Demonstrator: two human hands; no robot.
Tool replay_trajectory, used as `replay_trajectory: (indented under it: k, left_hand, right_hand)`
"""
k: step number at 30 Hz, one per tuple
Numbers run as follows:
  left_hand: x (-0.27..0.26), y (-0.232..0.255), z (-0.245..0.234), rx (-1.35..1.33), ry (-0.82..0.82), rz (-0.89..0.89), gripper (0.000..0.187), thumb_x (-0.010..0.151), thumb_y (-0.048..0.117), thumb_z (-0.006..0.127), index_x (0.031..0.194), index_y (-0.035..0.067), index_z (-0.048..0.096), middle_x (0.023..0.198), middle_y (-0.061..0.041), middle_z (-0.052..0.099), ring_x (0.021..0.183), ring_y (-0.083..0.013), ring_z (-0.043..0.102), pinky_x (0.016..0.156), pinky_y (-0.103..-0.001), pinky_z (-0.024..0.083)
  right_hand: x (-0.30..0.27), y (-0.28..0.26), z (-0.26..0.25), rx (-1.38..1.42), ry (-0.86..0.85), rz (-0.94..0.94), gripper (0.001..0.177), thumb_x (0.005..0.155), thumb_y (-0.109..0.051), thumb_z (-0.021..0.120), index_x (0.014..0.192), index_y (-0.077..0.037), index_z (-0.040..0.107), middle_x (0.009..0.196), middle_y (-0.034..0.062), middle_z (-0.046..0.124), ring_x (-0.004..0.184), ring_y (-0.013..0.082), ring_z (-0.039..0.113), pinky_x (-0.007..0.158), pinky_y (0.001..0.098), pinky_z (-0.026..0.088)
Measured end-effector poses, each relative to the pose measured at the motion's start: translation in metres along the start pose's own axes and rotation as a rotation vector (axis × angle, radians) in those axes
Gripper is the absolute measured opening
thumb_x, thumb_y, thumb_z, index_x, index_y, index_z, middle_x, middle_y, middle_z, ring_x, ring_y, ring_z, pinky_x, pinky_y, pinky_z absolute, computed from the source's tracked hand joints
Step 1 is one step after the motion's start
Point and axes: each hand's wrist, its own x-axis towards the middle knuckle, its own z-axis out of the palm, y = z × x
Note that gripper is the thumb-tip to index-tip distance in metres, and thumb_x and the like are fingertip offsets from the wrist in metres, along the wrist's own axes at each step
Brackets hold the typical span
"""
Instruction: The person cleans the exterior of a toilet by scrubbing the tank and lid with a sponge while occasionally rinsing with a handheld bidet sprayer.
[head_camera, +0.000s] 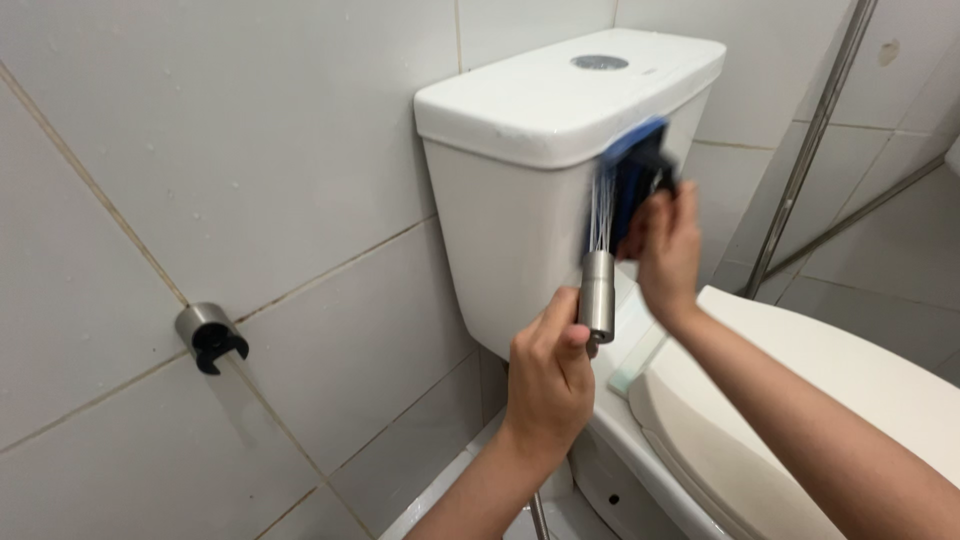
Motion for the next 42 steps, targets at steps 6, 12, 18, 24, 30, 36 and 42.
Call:
replay_trajectory:
  k: [6, 12, 18, 24, 30, 36, 42]
  left_hand:
    - [0.000, 0.002, -0.010, -0.041, -0.023, -0.059, 0.077, 0.108, 0.064, 0.008, 0.087, 0.005, 0.053, 0.059, -0.004, 0.049, 0.051, -0.0181, 0.057, 0.047, -0.033, 0.044]
    - [-0.002, -0.004, -0.020, -0.029, 0.019, -0.168, 0.072, 0.108, 0.060, 0.006, 0.079, 0.010, 0.049, 0.055, -0.002, 0.048, 0.049, -0.0165, 0.053, 0.047, -0.031, 0.044]
    - [-0.002, -0.009, -0.022, 0.017, 0.080, -0.192, 0.070, 0.108, 0.058, 0.007, 0.079, 0.011, 0.050, 0.053, -0.002, 0.048, 0.048, -0.0165, 0.052, 0.047, -0.031, 0.043]
    - [-0.001, 0.001, -0.035, 0.012, 0.141, -0.143, 0.072, 0.107, 0.059, 0.007, 0.080, 0.010, 0.051, 0.054, -0.001, 0.048, 0.048, -0.0154, 0.053, 0.045, -0.030, 0.042]
    - [0.004, 0.011, -0.066, 0.028, 0.279, -0.202, 0.071, 0.108, 0.060, 0.011, 0.085, 0.008, 0.053, 0.057, 0.000, 0.051, 0.051, -0.0122, 0.053, 0.047, -0.028, 0.043]
    - [-0.013, 0.016, -0.105, -0.017, 0.230, -0.333, 0.076, 0.102, 0.069, 0.013, 0.086, 0.008, 0.055, 0.061, 0.002, 0.051, 0.054, -0.0088, 0.052, 0.049, -0.025, 0.044]
    - [-0.026, 0.003, -0.123, -0.081, 0.025, -0.323, 0.079, 0.098, 0.077, 0.016, 0.091, 0.008, 0.053, 0.070, 0.001, 0.050, 0.063, -0.0087, 0.050, 0.058, -0.024, 0.046]
  right_hand:
    - [-0.009, -0.021, -0.002, -0.082, -0.087, -0.094, 0.035, 0.116, -0.041, 0.044, 0.118, -0.006, 0.045, 0.070, -0.0013, 0.054, 0.059, 0.0074, 0.058, 0.051, 0.0250, 0.051]
    - [-0.016, -0.026, 0.004, -0.205, -0.004, -0.100, 0.029, 0.114, -0.033, 0.048, 0.118, -0.005, 0.050, 0.066, 0.0029, 0.057, 0.055, 0.0104, 0.060, 0.049, 0.0272, 0.049]
    - [-0.019, -0.052, -0.002, -0.544, -0.137, -0.573, 0.027, 0.116, -0.027, 0.062, 0.122, -0.001, 0.057, 0.080, 0.0118, 0.063, 0.068, 0.0201, 0.067, 0.064, 0.0298, 0.053]
    - [-0.005, -0.133, 0.020, -0.950, -0.326, -0.899, 0.032, 0.101, -0.031, 0.074, 0.117, -0.003, 0.066, 0.071, 0.0020, 0.063, 0.049, 0.0129, 0.059, 0.042, 0.0278, 0.044]
    - [0.022, -0.151, 0.124, -1.109, -0.239, -0.843, 0.027, 0.106, -0.036, 0.069, 0.106, -0.009, 0.066, 0.067, 0.0015, 0.064, 0.048, 0.0163, 0.063, 0.038, 0.0299, 0.045]
    - [-0.017, -0.155, 0.085, -1.009, -0.257, -0.738, 0.029, 0.104, -0.032, 0.070, 0.119, -0.007, 0.068, 0.071, 0.0054, 0.068, 0.049, 0.0205, 0.064, 0.039, 0.0306, 0.047]
    - [-0.026, -0.176, 0.053, -1.104, -0.373, -0.672, 0.032, 0.107, -0.031, 0.067, 0.124, -0.005, 0.069, 0.069, 0.0067, 0.068, 0.044, 0.0169, 0.062, 0.036, 0.0301, 0.045]
